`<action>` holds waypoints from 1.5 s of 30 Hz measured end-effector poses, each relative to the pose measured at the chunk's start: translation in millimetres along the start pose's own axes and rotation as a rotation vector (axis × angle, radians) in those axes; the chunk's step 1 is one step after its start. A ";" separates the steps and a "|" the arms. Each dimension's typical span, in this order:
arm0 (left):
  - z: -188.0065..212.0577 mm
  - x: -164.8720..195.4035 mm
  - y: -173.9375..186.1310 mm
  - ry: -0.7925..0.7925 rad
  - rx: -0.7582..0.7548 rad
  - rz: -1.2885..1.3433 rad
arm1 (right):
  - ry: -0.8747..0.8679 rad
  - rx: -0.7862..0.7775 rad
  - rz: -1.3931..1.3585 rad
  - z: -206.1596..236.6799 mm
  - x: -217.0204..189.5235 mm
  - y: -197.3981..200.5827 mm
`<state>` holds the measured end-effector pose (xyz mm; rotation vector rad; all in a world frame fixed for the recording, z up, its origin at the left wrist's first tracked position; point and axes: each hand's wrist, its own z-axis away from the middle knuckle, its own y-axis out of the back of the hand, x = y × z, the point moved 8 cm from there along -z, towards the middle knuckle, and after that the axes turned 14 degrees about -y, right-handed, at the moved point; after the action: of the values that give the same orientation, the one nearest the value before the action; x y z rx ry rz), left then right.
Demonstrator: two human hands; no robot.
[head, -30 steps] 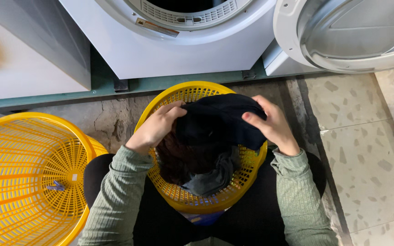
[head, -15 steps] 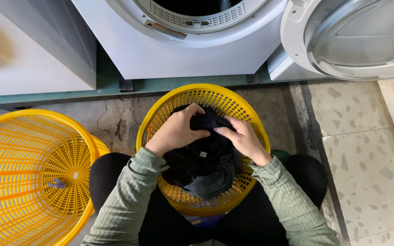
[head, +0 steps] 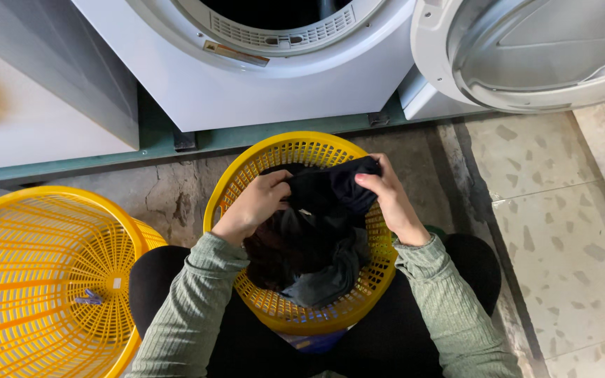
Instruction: The person sits on the floor in front of a front-loading washer and takes garments one at a time from a yellow laundry basket, shaking out and stretching each item before placing it into the washer drum. After emptying the basket, the person closes the washer door and turns the control dial to start the machine.
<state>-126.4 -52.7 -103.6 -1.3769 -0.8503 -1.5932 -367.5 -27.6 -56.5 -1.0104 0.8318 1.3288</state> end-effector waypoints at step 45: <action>12.2 41.9 -16.1 -0.086 0.113 0.654 | -0.042 -0.183 0.135 7.8 -11.0 -40.5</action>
<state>-137.7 -41.9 -59.7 -1.4530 -0.4540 -0.9745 -328.9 -23.1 -39.1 -1.0794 0.7674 1.5590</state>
